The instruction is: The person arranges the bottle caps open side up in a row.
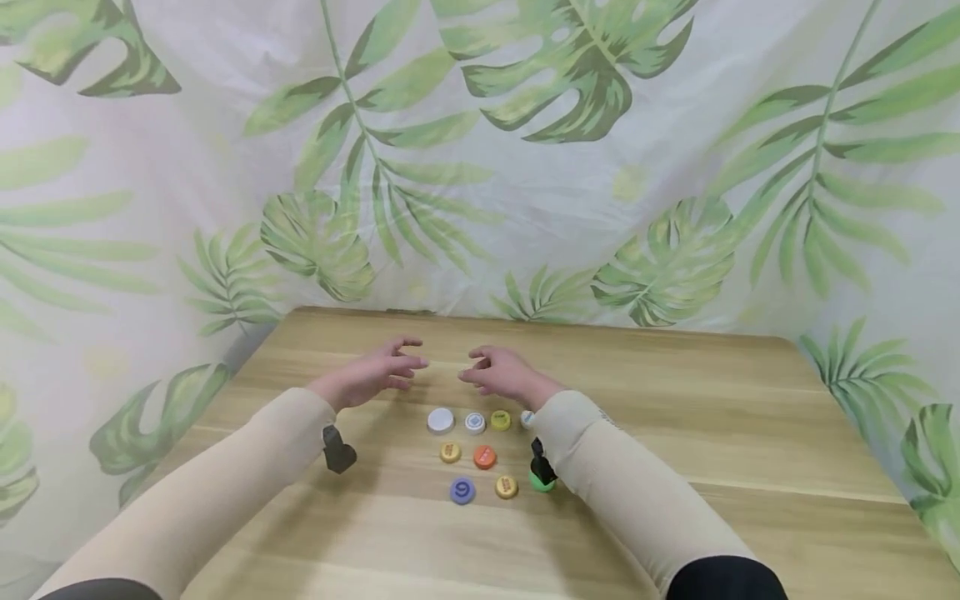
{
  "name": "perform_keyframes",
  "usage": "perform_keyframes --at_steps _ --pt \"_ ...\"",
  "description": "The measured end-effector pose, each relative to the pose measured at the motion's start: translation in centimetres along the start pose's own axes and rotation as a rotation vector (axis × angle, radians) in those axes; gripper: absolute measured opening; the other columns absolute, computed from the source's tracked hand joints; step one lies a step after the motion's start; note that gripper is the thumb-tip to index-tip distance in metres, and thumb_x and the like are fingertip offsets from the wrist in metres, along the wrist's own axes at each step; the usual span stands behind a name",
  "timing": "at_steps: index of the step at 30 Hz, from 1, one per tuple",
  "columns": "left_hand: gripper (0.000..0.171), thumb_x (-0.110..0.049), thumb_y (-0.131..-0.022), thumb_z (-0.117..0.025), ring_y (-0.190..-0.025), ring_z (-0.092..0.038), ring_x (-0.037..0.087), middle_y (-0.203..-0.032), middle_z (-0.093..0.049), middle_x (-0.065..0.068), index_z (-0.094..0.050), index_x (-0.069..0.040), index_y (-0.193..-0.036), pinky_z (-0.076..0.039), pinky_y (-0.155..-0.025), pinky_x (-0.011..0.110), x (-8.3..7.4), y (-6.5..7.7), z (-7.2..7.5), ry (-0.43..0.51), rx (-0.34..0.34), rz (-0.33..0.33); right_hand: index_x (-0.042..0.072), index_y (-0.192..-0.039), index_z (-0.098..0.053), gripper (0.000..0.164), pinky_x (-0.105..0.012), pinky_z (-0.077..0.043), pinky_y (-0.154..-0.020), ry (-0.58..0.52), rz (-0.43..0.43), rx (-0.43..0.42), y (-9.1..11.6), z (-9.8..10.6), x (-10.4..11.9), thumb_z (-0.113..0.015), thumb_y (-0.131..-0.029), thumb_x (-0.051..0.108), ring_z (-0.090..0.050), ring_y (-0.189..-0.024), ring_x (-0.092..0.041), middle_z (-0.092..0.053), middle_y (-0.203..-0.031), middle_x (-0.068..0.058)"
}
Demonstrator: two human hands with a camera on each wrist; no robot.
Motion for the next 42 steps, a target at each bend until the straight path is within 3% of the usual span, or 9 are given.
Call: perform_keyframes --at_steps 3,7,10,12,17,24,30,37,42 --pt "0.074 -0.022 -0.099 -0.066 -0.135 -0.042 0.047 -0.146 -0.038 0.031 -0.027 0.003 -0.155 -0.042 -0.109 0.053 -0.1 0.3 -1.0 -0.027 -0.003 0.018 -0.011 -0.151 -0.039 0.061 -0.043 -0.053 -0.099 -0.027 -0.023 0.036 0.1 -1.1 0.8 -0.065 -0.101 0.013 -0.06 -0.121 -0.043 -0.055 -0.136 -0.029" --pt "0.064 -0.014 -0.097 -0.068 -0.105 -0.061 0.033 -0.125 -0.055 0.025 -0.035 0.008 -0.147 -0.054 -0.093 0.043 0.5 0.5 -1.6 -0.131 -0.004 0.065 -0.014 -0.146 -0.044 0.056 -0.042 -0.052 -0.099 -0.01 -0.038 0.069 -0.5 -2.4 1.0 -0.065 -0.098 0.006 -0.062 -0.12 -0.041 -0.058 -0.134 -0.028" --pt "0.054 -0.007 -0.097 -0.067 -0.081 -0.065 0.023 -0.111 -0.061 0.022 -0.04 0.01 -0.141 -0.058 -0.076 0.034 1.4 0.7 -2.3 -0.191 0.01 0.122 -0.015 -0.14 -0.05 0.05 -0.039 -0.054 -0.096 0.039 -0.051 0.079 -1.0 -3.3 0.4 -0.065 -0.095 0.002 -0.065 -0.113 -0.037 -0.063 -0.126 -0.025" --pt "0.049 -0.005 -0.097 -0.066 -0.074 -0.066 0.02 -0.107 -0.061 0.022 -0.042 0.009 -0.137 -0.059 -0.07 0.031 2.1 1.0 -3.0 -0.198 0.032 0.157 -0.014 -0.136 -0.054 0.046 -0.037 -0.056 -0.093 0.082 -0.068 0.087 -1.3 -3.8 -0.1 -0.067 -0.094 0.001 -0.067 -0.107 -0.033 -0.066 -0.121 -0.023" --pt "0.043 0.002 -0.097 -0.065 -0.075 -0.07 0.022 -0.102 -0.066 0.022 -0.043 0.009 -0.133 -0.06 -0.07 0.03 2.8 1.3 -4.1 -0.127 0.059 0.187 -0.013 -0.124 -0.063 0.039 -0.029 -0.057 -0.081 0.175 -0.094 0.106 -2.2 -4.8 -0.8 -0.07 -0.088 -0.003 -0.067 -0.088 -0.02 -0.069 -0.109 -0.015" --pt "0.036 0.008 -0.097 -0.059 -0.074 -0.067 0.02 -0.101 -0.063 0.021 -0.044 0.011 -0.129 -0.059 -0.072 0.028 3.5 0.1 -3.6 -0.036 -0.008 0.152 -0.011 -0.115 -0.068 0.031 -0.025 -0.053 -0.073 0.184 -0.099 0.084 -3.2 -5.4 -0.9 -0.068 -0.085 -0.008 -0.062 -0.081 -0.017 -0.069 -0.098 -0.011" --pt "0.026 0.007 -0.099 -0.056 -0.075 -0.062 0.018 -0.102 -0.06 0.02 -0.053 0.016 -0.123 -0.058 -0.071 0.026 3.9 -1.1 -2.4 -0.053 -0.07 0.125 -0.007 -0.109 -0.071 0.033 -0.024 -0.049 -0.071 0.227 -0.103 0.018 -3.9 -5.2 -1.5 -0.07 -0.076 -0.008 -0.06 -0.082 -0.018 -0.069 -0.093 -0.007" --pt "0.029 0.007 -0.099 -0.055 -0.069 -0.062 0.015 -0.097 -0.063 0.017 -0.057 0.017 -0.126 -0.058 -0.068 0.025 4.1 -2.2 -2.0 -0.084 -0.091 0.127 -0.001 -0.099 -0.072 0.024 -0.024 -0.048 -0.071 0.308 -0.095 -0.085 -4.2 -4.9 -1.7 -0.079 -0.076 -0.002 -0.059 -0.081 -0.017 -0.068 -0.087 -0.004" --pt "0.028 0.005 -0.097 -0.056 -0.074 -0.06 0.015 -0.092 -0.064 0.013 -0.062 0.014 -0.122 -0.055 -0.067 0.024 3.9 -2.7 -1.7 -0.159 -0.129 0.131 0.001 -0.095 -0.072 0.02 -0.023 -0.047 -0.067 0.375 -0.064 -0.106 -4.4 -5.0 -1.7 -0.082 -0.077 0.004 -0.058 -0.075 -0.015 -0.066 -0.081 -0.002"
Point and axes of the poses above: each hand's wrist, its own y-axis away from the middle knuckle, its own z-axis out of the back of the hand, x = y × z, the point moved 6 cm from there along -y, towards the middle knuckle
